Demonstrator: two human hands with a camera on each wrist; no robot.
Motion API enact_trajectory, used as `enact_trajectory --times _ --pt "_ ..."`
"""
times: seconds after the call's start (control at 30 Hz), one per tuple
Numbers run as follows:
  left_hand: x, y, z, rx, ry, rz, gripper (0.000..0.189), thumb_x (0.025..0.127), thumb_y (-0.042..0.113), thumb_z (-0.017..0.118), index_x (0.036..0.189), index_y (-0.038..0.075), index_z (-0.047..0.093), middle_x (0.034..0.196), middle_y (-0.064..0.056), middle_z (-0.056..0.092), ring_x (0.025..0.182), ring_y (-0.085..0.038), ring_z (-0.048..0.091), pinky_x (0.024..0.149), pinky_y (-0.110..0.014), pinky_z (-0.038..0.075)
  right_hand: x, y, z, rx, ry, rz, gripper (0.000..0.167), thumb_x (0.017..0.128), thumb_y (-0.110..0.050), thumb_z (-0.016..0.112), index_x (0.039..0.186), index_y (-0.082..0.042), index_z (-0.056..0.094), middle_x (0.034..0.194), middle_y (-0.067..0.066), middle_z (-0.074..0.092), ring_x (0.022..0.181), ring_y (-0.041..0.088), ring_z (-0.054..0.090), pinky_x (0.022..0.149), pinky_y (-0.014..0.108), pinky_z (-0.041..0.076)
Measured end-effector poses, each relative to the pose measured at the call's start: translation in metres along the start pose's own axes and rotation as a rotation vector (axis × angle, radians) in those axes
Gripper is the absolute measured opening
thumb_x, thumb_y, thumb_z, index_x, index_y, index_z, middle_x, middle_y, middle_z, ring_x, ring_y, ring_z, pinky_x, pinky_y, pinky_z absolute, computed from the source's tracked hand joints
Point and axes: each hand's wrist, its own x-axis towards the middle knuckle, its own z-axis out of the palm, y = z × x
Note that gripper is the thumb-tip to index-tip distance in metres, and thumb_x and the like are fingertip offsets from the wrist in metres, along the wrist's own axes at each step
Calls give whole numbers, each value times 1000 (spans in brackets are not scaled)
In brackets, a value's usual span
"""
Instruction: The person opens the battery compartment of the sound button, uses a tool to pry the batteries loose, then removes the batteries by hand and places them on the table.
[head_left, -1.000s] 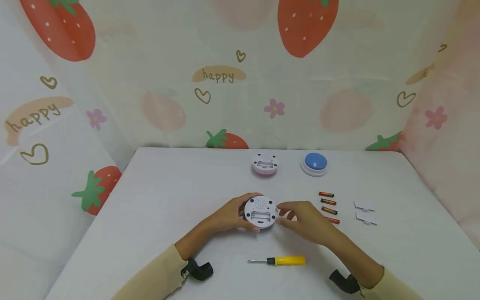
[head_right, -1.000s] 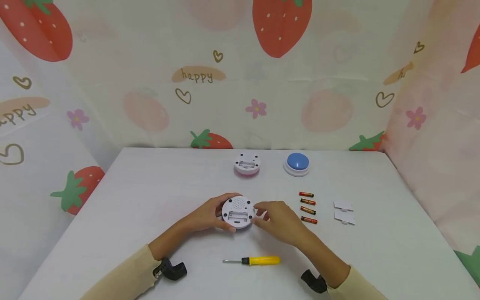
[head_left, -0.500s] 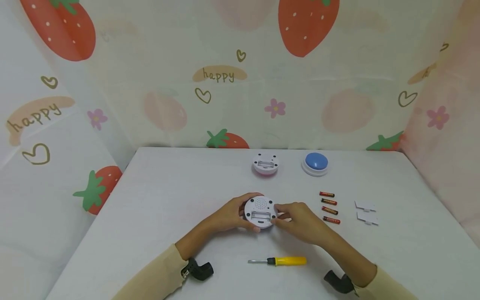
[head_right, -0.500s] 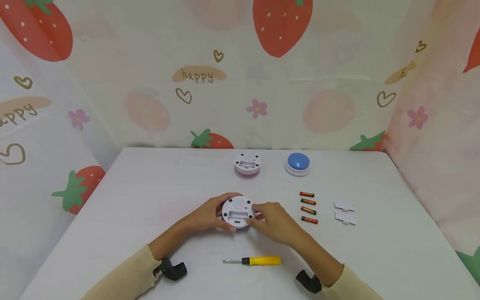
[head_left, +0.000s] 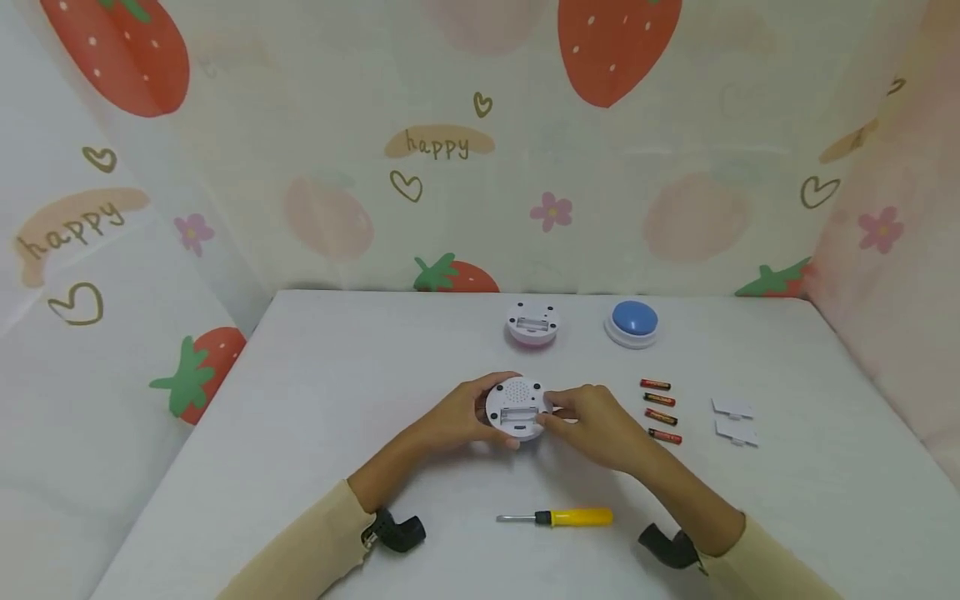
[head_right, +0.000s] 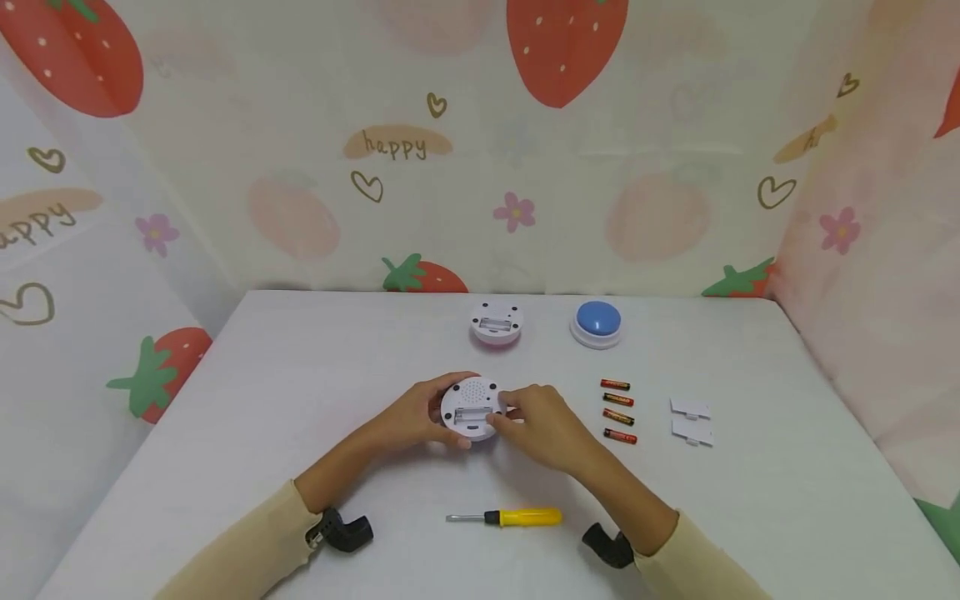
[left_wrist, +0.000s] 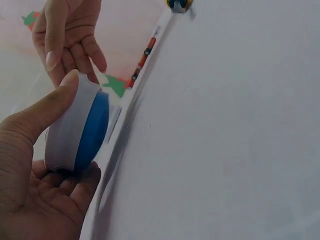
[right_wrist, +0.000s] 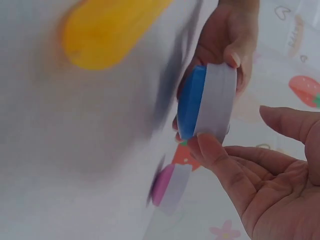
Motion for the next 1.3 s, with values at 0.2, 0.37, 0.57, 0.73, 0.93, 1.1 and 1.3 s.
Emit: enact_trajectory --times 0.2,0.37,0.57,0.73,0.93,1.1,1.3 --pt "4 5 -18 42 24 -27 94 73 18 93 153 14 44 139 -1 58 117 -16 59 94 -26 53 14 -10 -4 10 6 2 45 98 -25 69 135 2 63 131 16 66 118 31 66 92 40 58" --pt "9 10 -36 107 47 -32 96 72 19 94 153 16 44 139 -3 58 117 -18 58 96 -27 51 27 -15 -6 12 3 -27 48 99 -25 67 137 3 60 134 17 64 120 33 65 95 42 56" --pt "21 12 -60 132 49 -25 96 72 14 94 154 14 42 140 -5 57 119 -20 59 98 -30 52 49 -15 -7 102 7 -69 53 99 -22 66 142 6 53 145 20 55 125 34 61 99 43 53" --pt "28 8 -79 149 54 -27 98 73 14 93 154 11 40 141 -7 56 120 -21 57 99 -28 51 68 -13 3 199 22 -84 58 98 -19 67 146 8 48 151 20 49 131 35 56 105 43 48" --pt "29 1 -102 163 66 -75 98 73 13 93 155 13 39 145 -9 53 123 -22 54 99 -26 49 90 -16 18 264 41 -78 57 97 -20 67 144 7 50 150 18 50 134 32 53 110 41 44" --pt "31 -6 -120 152 58 -110 97 77 11 90 157 12 36 148 -11 49 122 -24 52 97 -24 48 110 -21 28 232 48 -64 55 97 -22 66 142 5 54 147 16 54 134 29 54 110 39 44" --pt "38 -12 -136 171 58 -137 97 80 11 88 159 10 32 151 -13 46 119 -24 51 93 -20 47 133 -24 32 165 40 -62 54 96 -26 65 141 4 56 146 16 55 135 30 52 114 42 41"
